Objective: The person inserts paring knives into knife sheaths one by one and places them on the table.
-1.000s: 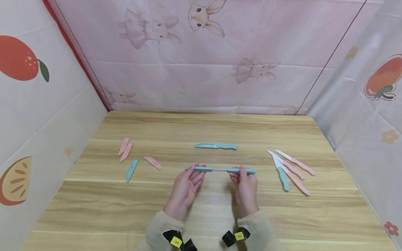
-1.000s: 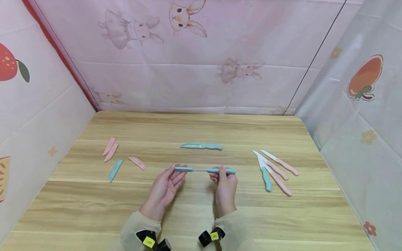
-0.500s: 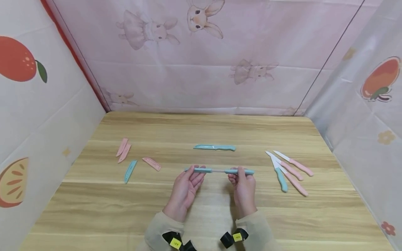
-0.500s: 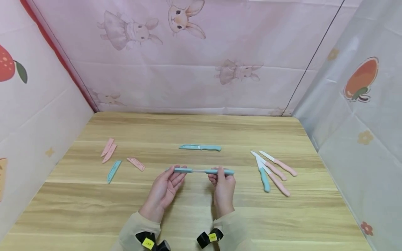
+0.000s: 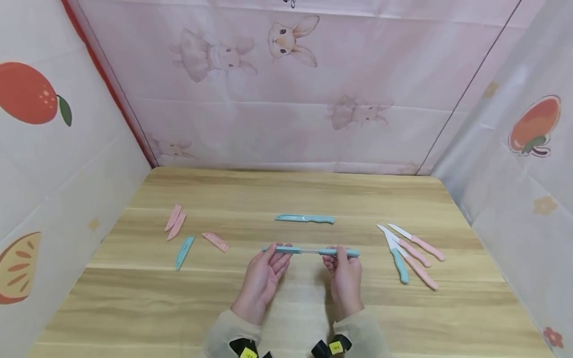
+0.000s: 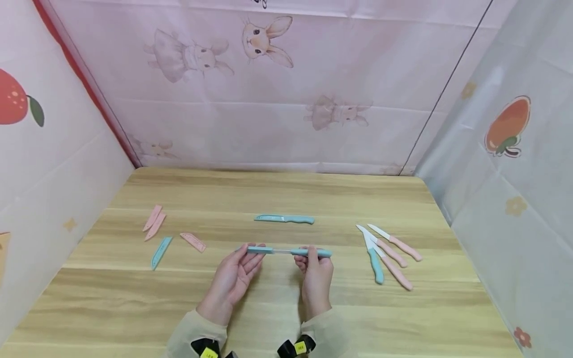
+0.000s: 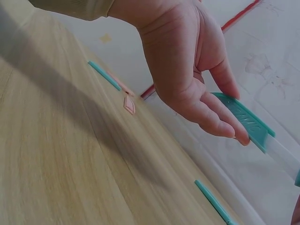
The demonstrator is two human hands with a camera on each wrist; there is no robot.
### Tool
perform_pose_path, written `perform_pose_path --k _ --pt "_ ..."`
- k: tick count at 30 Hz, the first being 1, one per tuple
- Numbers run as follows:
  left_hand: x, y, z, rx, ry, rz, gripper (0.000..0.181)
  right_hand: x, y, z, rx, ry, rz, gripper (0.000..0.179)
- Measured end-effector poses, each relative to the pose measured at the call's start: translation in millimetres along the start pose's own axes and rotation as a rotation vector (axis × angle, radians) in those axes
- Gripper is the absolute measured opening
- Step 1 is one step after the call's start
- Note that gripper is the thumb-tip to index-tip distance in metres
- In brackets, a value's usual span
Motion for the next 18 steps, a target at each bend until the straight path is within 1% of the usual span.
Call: perform_pose_path --k 5,7,13,18 --pt "0.9 -0.2 1.7 0.006 -0.011 -0.001 0.038 -0.5 0.1 -0.3 0.031 0.013 -0.027 0.024" --pt "1.0 -0.4 1.6 0.008 -0.006 -0.006 0.037 -0.2 0.2 0.0 0.033 0.012 -0.030 0.024" --pt "1.4 -1.6 -0.3 0.006 0.010 -0.018 0.037 1.0 2.8 0.9 0.008 0.013 -0.010 0.024" --pt "2.2 -3.3 -0.2 0.000 0.015 -0.030 0.037 1.2 5.2 0.5 0.013 0.015 0.008 0.022"
Point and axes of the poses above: each hand's wrist, its own x-axis towards the middle knuckle, its own z-axis out of the palm, y = z × x, the point moved 8 cm from there along x, towards the middle knuckle, and after that the axes turned 8 degrees about -y, right-handed, at the moved point
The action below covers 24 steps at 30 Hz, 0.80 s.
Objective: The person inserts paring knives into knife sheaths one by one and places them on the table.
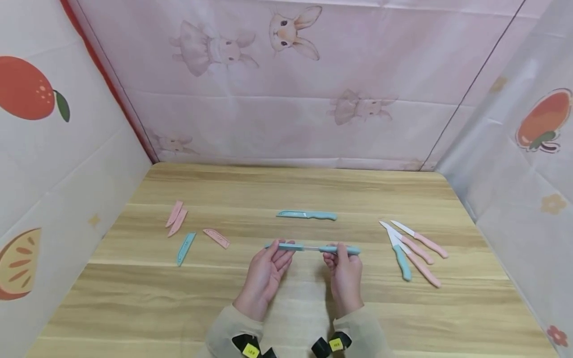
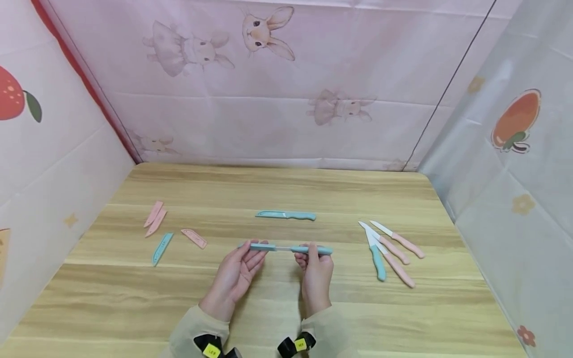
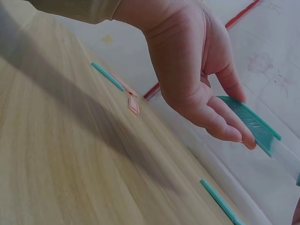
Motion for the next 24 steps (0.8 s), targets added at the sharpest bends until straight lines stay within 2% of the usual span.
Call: perform_pose_path --k 6,24 --pt "1.3 -3.4 1.5 -0.002 0.005 -0.013 0.033 0.7 0.7 -3.1 0.002 0.004 0.006 0.021" --pt "2.4 -4.2 1.7 -0.010 0.017 -0.020 0.041 1.9 2.9 0.1 0.010 0.000 0.007 0.021"
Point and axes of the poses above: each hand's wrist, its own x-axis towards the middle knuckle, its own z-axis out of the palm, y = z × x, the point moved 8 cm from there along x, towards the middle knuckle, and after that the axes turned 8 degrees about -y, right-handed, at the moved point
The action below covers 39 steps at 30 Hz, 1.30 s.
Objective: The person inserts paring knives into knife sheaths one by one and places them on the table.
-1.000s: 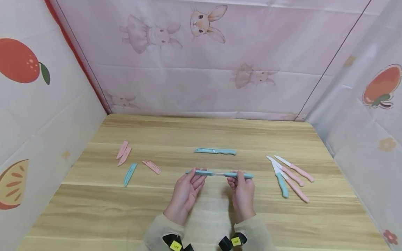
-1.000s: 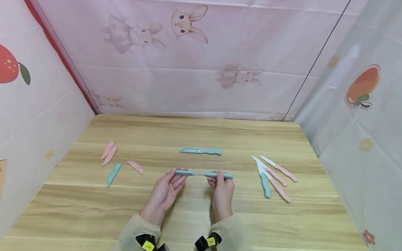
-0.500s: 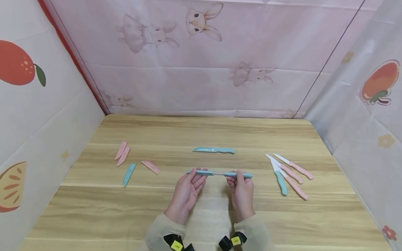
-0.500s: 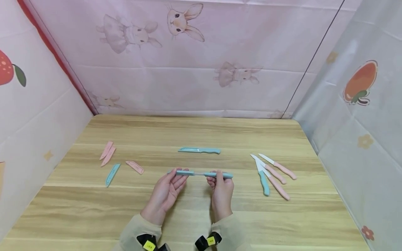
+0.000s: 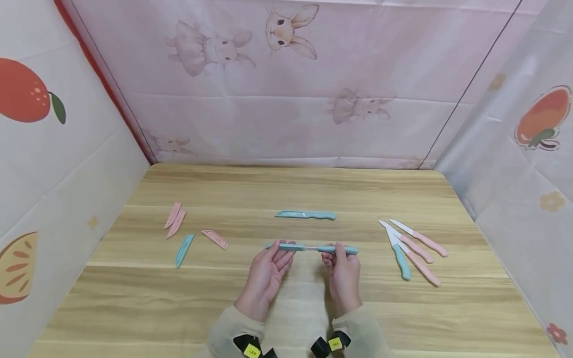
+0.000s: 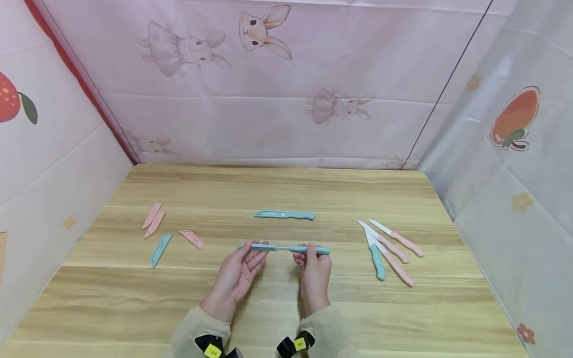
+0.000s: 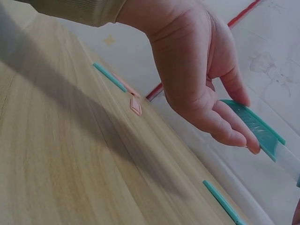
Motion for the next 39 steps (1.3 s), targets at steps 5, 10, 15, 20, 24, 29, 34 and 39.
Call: perform_pose_path --k 5,10,15,20,24,29,34,39 --pt "-1.0 -1.6 -1.1 -0.002 0.008 -0.010 0.039 -1.1 1.8 -0.4 -0.013 0.003 0.017 0.022" --pt "-0.5 -2.0 0.1 0.000 -0.001 0.002 0.035 -1.1 0.6 1.4 -0.037 -0.012 0.015 0.023" --pt "-0.8 -2.4 1.5 0.007 -0.005 0.000 0.034 -2.5 -0.5 3.5 -0.033 -0.023 0.010 0.022" --pt "-1.4 -2.6 2.2 0.008 -0.007 -0.003 0.034 -3.5 -1.7 3.9 -0.027 -0.034 -0.008 0.024" --pt "-2.5 -2.7 2.4 0.007 -0.004 -0.002 0.035 -3.9 -1.0 3.9 -0.028 -0.033 -0.004 0.024" --pt "-3.4 -2.3 2.4 0.015 -0.005 0.000 0.035 -3.9 -0.8 4.0 -0.023 -0.027 -0.009 0.024" --pt "-3.4 -2.0 2.7 0.011 -0.010 0.005 0.035 -4.0 -1.0 4.2 -0.031 -0.020 -0.015 0.024" --pt "-3.3 -2.2 3.0 0.007 -0.010 0.007 0.035 -4.2 -0.8 4.6 -0.046 -0.024 -0.021 0.024"
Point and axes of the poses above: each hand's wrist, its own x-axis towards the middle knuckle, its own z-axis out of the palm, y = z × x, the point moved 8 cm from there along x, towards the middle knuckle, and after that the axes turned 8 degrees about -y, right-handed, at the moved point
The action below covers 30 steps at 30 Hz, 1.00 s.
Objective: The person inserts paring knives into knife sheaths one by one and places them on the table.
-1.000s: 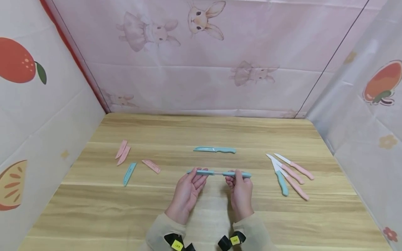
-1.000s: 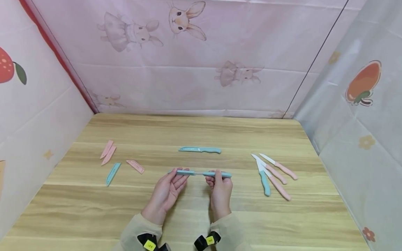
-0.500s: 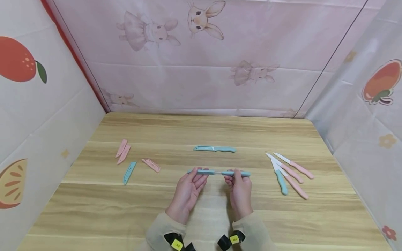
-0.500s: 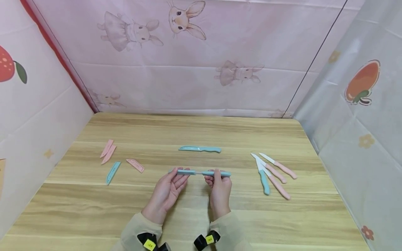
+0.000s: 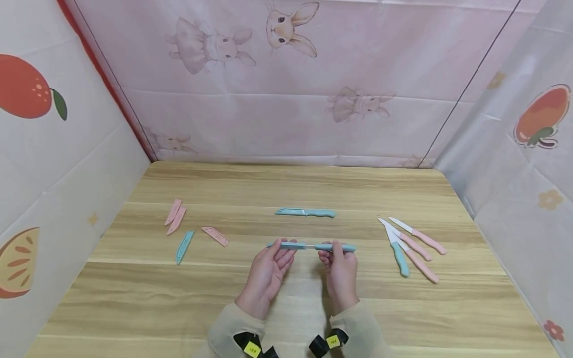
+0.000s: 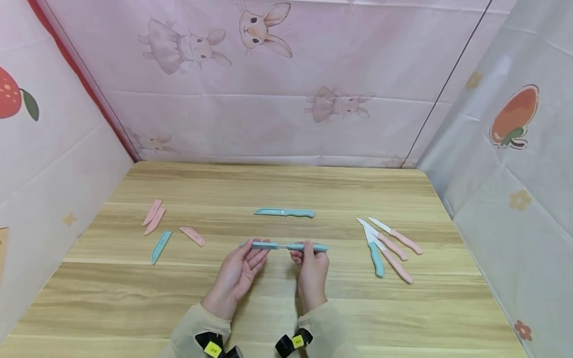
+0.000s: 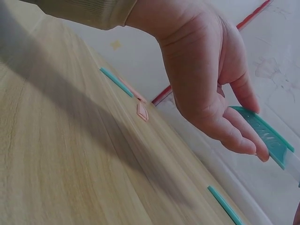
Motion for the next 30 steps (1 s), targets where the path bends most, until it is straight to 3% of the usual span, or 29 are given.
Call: perform_pose_path --k 30 --pt "-2.0 -2.7 -1.3 -0.012 -0.003 0.005 0.034 -2.5 6.6 0.8 0.003 0.003 0.039 0.025"
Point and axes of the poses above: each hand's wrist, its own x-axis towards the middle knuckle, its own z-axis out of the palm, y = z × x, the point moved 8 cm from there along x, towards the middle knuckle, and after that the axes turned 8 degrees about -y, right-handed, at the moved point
